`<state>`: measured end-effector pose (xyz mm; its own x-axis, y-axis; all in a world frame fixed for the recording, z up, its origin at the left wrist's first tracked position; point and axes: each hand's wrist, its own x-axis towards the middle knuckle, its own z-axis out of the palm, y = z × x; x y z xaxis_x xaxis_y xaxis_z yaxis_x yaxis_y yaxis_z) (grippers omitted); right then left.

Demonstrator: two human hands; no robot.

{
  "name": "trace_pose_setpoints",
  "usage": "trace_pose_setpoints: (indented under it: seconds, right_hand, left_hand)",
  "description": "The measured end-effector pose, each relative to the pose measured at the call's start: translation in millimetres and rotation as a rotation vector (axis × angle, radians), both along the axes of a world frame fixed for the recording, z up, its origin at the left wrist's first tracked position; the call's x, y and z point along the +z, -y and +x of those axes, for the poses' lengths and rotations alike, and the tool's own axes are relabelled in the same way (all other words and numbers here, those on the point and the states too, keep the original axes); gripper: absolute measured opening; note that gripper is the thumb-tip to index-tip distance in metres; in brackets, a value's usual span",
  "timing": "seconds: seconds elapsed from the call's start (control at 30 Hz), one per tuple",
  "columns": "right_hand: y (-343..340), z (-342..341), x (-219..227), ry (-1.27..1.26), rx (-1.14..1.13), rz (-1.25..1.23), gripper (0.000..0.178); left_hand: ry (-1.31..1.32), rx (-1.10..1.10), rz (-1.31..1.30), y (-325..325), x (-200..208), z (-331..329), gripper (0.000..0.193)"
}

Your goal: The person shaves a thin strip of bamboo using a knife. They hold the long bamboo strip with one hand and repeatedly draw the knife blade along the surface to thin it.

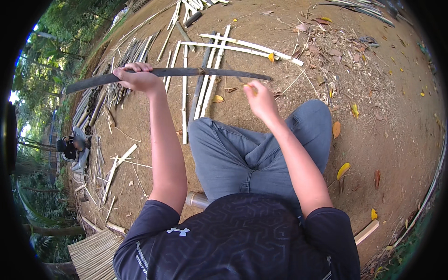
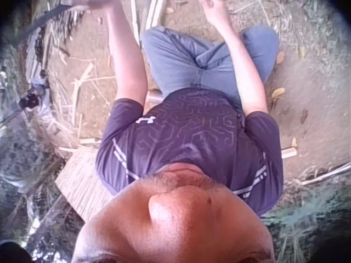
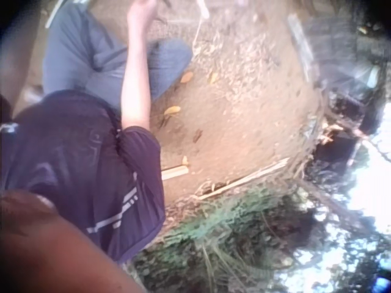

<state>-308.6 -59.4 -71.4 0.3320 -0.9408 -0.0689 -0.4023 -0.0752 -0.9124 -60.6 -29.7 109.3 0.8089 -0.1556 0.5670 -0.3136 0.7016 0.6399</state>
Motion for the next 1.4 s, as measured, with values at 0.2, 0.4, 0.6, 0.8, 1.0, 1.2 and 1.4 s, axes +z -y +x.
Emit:
trace_pose_setpoints:
  seconds: [0.2, 0.4, 0.6, 0.8, 1.0, 1.2, 1.4]
  right_hand:
    - [-24, 32, 79, -0.088, 0.089, -0.252, 0.029]
    - [-24, 40, 99, -0.158, 0.120, -0.290, 0.028]
    - [-22, 55, 98, -0.125, 0.250, -0.125, 0.030]
    - [-23, 65, 90, -0.144, 0.176, -0.158, 0.028]
    - [-22, 72, 79, -0.166, 0.197, -0.291, 0.023]
    - [-30, 79, 67, -0.138, 0.182, -0.293, 0.023]
    - [-17, 65, 60, -0.268, 0.008, -0.259, 0.019]
  left_hand:
    - [0.025, 0.015, -0.006, 4, 6, -18, 0.042]
    - [-0.019, 0.013, -0.028, 3, 2, -9, 0.039]
    - [-0.017, 0.083, -0.028, 4, -1, -4, 0.036]
    - [-0.077, 0.072, -0.022, -1, -3, 2, 0.024]
    - [-0.106, 0.102, -0.036, -3, -5, 8, 0.024]
    - [-0.088, 0.131, 0.015, -10, -10, 11, 0.026]
    - [-0.183, 0.133, 0.031, -12, -7, 6, 0.027]
